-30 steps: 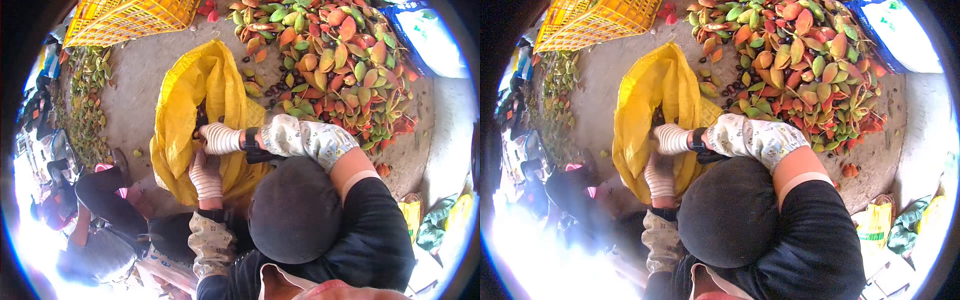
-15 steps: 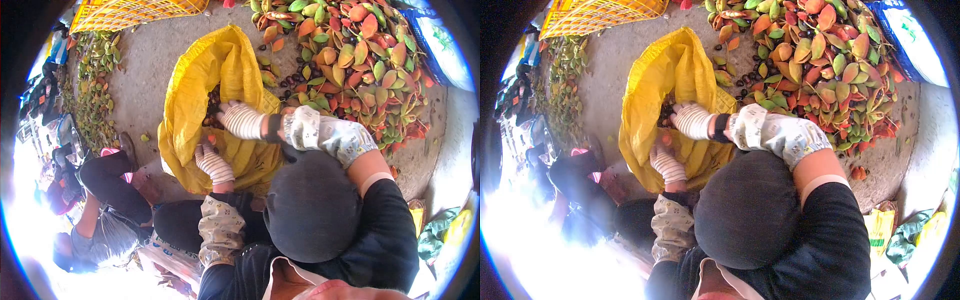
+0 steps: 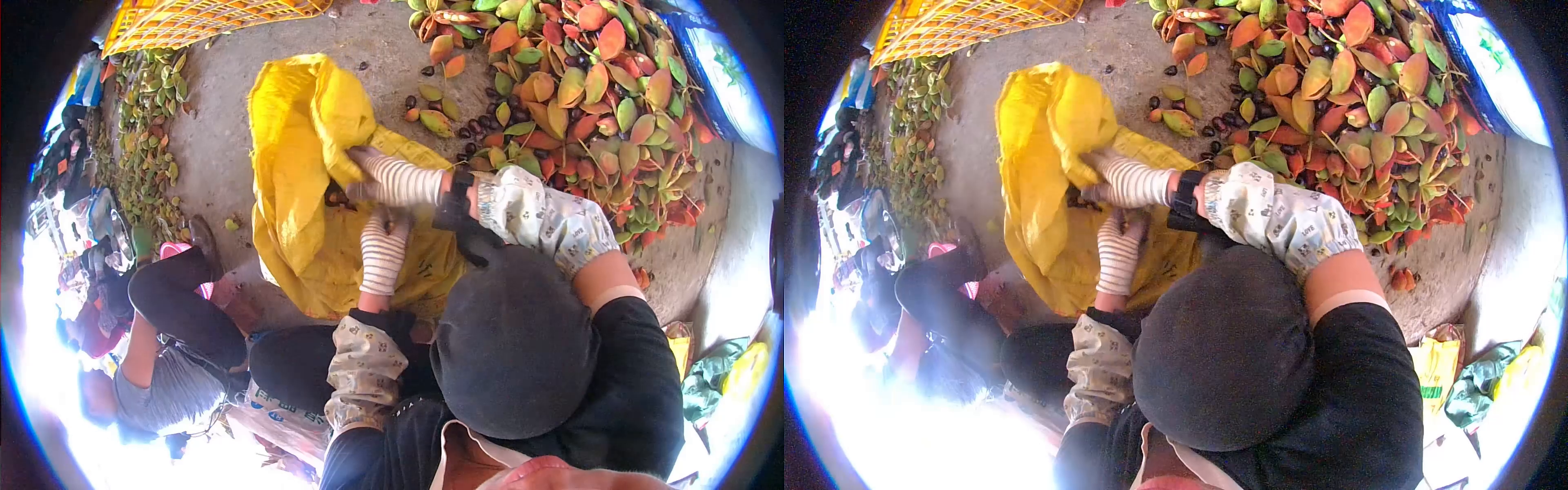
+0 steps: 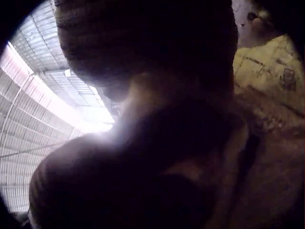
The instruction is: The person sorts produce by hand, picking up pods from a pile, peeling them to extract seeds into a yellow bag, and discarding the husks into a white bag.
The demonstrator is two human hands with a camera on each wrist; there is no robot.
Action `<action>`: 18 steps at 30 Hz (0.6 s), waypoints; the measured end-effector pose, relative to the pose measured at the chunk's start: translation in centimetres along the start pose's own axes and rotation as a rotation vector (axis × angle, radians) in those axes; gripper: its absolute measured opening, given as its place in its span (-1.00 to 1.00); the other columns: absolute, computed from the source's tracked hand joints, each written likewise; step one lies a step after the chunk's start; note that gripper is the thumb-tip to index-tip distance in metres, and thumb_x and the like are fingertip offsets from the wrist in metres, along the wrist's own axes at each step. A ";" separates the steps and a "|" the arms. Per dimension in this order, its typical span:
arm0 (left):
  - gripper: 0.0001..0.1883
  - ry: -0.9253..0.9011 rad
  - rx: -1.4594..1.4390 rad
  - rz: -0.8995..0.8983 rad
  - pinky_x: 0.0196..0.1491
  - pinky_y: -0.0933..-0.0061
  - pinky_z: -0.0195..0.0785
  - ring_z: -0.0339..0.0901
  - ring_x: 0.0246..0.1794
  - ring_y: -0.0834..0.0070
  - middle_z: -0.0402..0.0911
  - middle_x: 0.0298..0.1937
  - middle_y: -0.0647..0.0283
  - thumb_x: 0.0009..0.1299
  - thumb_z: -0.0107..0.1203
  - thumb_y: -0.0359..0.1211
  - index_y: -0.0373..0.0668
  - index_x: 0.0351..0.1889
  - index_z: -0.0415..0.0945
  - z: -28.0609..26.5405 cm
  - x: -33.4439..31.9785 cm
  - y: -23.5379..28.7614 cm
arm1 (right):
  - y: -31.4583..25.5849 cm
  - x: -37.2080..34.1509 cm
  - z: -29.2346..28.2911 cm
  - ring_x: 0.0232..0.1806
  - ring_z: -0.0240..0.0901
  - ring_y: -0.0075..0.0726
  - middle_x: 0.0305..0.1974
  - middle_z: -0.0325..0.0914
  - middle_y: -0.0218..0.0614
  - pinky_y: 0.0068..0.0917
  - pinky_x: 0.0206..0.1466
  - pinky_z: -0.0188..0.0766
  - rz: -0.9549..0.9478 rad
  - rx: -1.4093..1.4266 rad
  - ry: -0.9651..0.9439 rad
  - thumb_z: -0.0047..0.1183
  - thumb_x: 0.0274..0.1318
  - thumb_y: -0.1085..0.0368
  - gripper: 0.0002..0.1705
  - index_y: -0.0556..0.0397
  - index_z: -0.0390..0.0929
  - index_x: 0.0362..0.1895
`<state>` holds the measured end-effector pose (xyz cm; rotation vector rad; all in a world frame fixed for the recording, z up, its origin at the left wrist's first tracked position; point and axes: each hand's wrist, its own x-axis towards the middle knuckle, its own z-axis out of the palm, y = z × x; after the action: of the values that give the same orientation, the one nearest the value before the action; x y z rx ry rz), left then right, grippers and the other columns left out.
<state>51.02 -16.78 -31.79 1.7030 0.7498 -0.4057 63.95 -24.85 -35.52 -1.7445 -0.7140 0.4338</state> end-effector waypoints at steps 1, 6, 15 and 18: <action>-0.71 0.079 -0.031 0.023 -0.22 0.55 0.34 0.44 -0.31 0.60 0.60 -0.24 0.20 0.32 0.13 -0.40 -0.38 -0.05 0.49 0.0 0.6 -0.8 | -1.1 -0.2 -0.9 0.36 0.12 0.12 0.24 0.27 0.19 -0.25 0.41 0.03 0.060 0.055 -0.113 0.08 0.11 -0.03 -0.24 0.22 0.25 0.26; -0.63 0.192 0.132 0.119 -0.05 0.46 0.34 0.49 -0.16 0.47 0.62 -0.12 0.03 0.34 0.10 -0.35 -0.40 0.03 0.47 -1.7 1.3 -1.3 | 3.0 -0.1 -5.3 -0.19 0.52 0.08 -0.29 0.60 -0.08 -0.10 -0.10 0.44 0.396 -0.506 0.091 0.03 0.08 0.13 -0.64 0.17 0.54 -0.18; -0.77 0.249 -0.203 0.106 -0.40 0.63 0.22 0.36 -0.48 0.68 0.53 -0.44 0.36 0.28 0.20 -0.36 -0.32 -0.20 0.55 -1.0 0.2 0.9 | 6.3 -2.7 -7.4 -0.05 0.45 0.15 -0.09 0.46 0.10 -0.07 -0.07 0.47 0.492 -0.878 0.048 0.11 -0.06 0.29 -0.58 0.17 0.46 -0.05; -0.75 0.191 -0.330 0.067 -0.42 0.66 0.21 0.35 -0.50 0.68 0.52 -0.47 0.36 0.26 0.22 -0.32 -0.31 -0.22 0.56 -1.1 -1.4 3.8 | 3.3 -3.1 -8.2 -0.03 0.41 0.20 -0.01 0.40 0.16 -0.10 0.03 0.44 0.345 -0.643 0.196 0.29 -0.25 0.22 -0.39 0.22 0.43 -0.05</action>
<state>52.44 -16.58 -27.85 1.4622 0.8453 -0.0662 67.48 -33.44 -36.50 -2.4968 -0.4294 0.2686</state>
